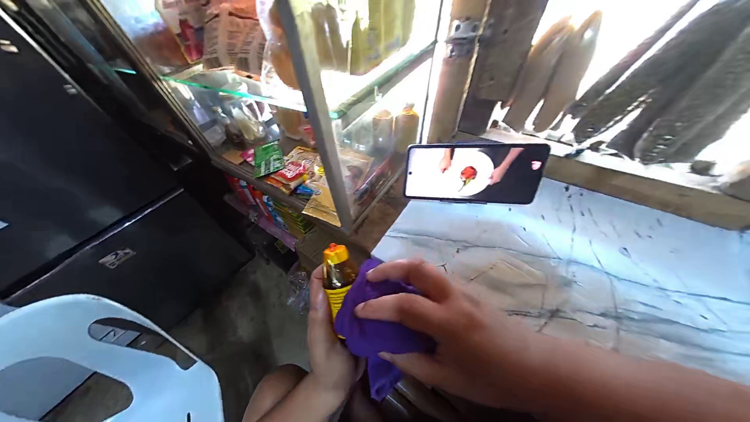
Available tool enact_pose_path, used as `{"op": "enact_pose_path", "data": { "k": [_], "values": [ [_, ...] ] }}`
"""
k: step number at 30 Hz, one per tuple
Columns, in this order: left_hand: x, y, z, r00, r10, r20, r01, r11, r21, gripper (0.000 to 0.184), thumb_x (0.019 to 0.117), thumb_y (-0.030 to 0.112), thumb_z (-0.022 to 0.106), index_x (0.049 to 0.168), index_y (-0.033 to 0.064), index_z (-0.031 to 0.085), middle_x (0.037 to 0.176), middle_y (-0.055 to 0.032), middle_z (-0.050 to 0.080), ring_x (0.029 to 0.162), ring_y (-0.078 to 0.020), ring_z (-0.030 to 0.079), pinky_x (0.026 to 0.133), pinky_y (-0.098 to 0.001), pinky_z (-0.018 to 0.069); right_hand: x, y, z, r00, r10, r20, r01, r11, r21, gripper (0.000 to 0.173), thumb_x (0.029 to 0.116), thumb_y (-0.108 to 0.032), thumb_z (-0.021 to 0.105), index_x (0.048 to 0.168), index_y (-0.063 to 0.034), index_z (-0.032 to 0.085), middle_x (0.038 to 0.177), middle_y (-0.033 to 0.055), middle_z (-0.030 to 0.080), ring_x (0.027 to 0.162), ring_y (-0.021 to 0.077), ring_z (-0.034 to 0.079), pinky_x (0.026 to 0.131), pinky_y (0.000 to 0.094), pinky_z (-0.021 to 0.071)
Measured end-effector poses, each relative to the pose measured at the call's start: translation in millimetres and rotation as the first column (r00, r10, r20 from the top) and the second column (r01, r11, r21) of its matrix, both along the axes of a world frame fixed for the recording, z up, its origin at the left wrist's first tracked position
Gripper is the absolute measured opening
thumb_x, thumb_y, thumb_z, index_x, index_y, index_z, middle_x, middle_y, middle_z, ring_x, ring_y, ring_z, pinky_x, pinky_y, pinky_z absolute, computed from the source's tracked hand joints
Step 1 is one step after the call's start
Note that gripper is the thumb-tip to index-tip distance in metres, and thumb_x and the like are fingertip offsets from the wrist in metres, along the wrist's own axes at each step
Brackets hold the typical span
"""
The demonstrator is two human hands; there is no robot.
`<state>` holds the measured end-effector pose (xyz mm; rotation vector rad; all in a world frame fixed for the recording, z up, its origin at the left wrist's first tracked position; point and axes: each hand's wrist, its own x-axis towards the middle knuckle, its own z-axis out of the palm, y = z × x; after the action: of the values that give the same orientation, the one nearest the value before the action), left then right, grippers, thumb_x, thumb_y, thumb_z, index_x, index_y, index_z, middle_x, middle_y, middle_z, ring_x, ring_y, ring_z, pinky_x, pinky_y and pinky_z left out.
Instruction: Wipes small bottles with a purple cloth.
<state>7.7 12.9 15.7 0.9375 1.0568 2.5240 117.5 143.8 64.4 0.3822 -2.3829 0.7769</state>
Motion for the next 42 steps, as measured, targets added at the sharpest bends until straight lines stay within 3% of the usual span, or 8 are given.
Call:
{"op": "enact_pose_path", "data": {
  "k": [5,10,17,20,26,29,33,42],
  "values": [
    [-1,-2,2,0.999,-0.035,0.034,0.033,0.998,0.059,0.039,0.0984,0.046,0.058,0.120,0.0137,0.064,0.106,0.0020,0.074,0.103,-0.0060,0.069,0.092,-0.0248,0.0559,1,-4,1,0.999,-0.021,-0.026,0.023,0.998,0.063,0.035,0.0927,-0.020,0.068,0.128,-0.0208,0.067,0.133,0.0135,0.061,0.122,0.0220,0.060,0.096,0.0291,0.0541],
    [4,-5,-21,0.973,-0.083,-0.215,0.076,0.996,-0.041,0.039,0.1015,0.050,0.052,0.130,0.0237,0.057,0.121,0.0109,0.067,0.112,0.0011,0.062,0.096,-0.0193,0.0509,-2,0,5,0.989,-0.087,-0.119,0.073,0.991,-0.115,0.032,0.0955,-0.025,0.070,0.126,-0.0144,0.066,0.123,0.0086,0.065,0.117,0.0141,0.062,0.096,0.0257,0.0539],
    [7,-3,-29,0.977,-0.131,-0.166,0.111,0.986,-0.128,0.043,0.0994,0.055,0.053,0.131,0.0262,0.057,0.116,0.0102,0.069,0.102,-0.0007,0.066,0.084,-0.0216,0.0562,-4,4,7,0.994,-0.108,0.003,0.106,0.972,-0.208,0.044,0.0980,-0.037,0.066,0.134,-0.0118,0.062,0.131,0.0078,0.062,0.123,0.0145,0.059,0.101,0.0292,0.0519],
    [2,-5,-16,0.989,-0.068,-0.131,0.057,0.995,-0.087,0.041,0.1011,0.052,0.051,0.129,0.0233,0.061,0.117,0.0087,0.070,0.109,-0.0024,0.065,0.094,-0.0237,0.0540,-4,1,2,0.998,-0.056,-0.002,0.055,0.988,-0.147,0.050,0.0955,-0.035,0.070,0.138,-0.0116,0.058,0.136,0.0119,0.060,0.130,0.0211,0.056,0.107,0.0333,0.0494],
    [7,-3,-5,0.989,-0.151,0.000,0.150,0.985,0.086,0.038,0.1002,0.044,0.056,0.127,0.0184,0.067,0.117,0.0049,0.073,0.112,-0.0037,0.066,0.097,-0.0238,0.0536,-1,-2,-1,0.999,-0.013,0.051,0.019,0.992,-0.127,0.058,0.0923,-0.038,0.073,0.142,-0.0138,0.055,0.141,0.0152,0.056,0.133,0.0274,0.053,0.108,0.0377,0.0479],
    [13,-5,-20,0.995,-0.068,-0.075,0.067,0.998,-0.018,0.039,0.1004,0.048,0.054,0.128,0.0231,0.064,0.119,0.0103,0.071,0.113,0.0011,0.063,0.097,-0.0201,0.0516,-1,-1,1,0.999,-0.010,0.033,0.015,0.988,-0.153,0.058,0.0949,-0.041,0.070,0.142,-0.0114,0.054,0.139,0.0131,0.058,0.133,0.0254,0.053,0.109,0.0382,0.0472],
    [19,-5,-30,0.985,-0.030,-0.170,0.007,0.991,-0.136,0.047,0.0977,0.051,0.059,0.131,0.0189,0.051,0.116,0.0098,0.067,0.109,-0.0002,0.063,0.094,-0.0230,0.0523,-2,1,5,0.999,-0.051,-0.020,0.046,0.981,-0.191,0.053,0.0987,-0.041,0.065,0.139,-0.0074,0.056,0.128,0.0104,0.065,0.121,0.0194,0.061,0.101,0.0351,0.0520],
    [14,-5,-28,0.969,-0.179,-0.172,0.151,0.975,-0.163,0.048,0.0991,0.053,0.055,0.135,0.0223,0.056,0.120,0.0066,0.069,0.110,-0.0033,0.065,0.094,-0.0251,0.0546,-3,9,10,0.989,-0.122,0.079,0.142,0.927,-0.348,0.039,0.1015,-0.038,0.061,0.126,-0.0075,0.064,0.110,0.0046,0.069,0.102,0.0088,0.066,0.089,0.0308,0.0556]
  ]
}}
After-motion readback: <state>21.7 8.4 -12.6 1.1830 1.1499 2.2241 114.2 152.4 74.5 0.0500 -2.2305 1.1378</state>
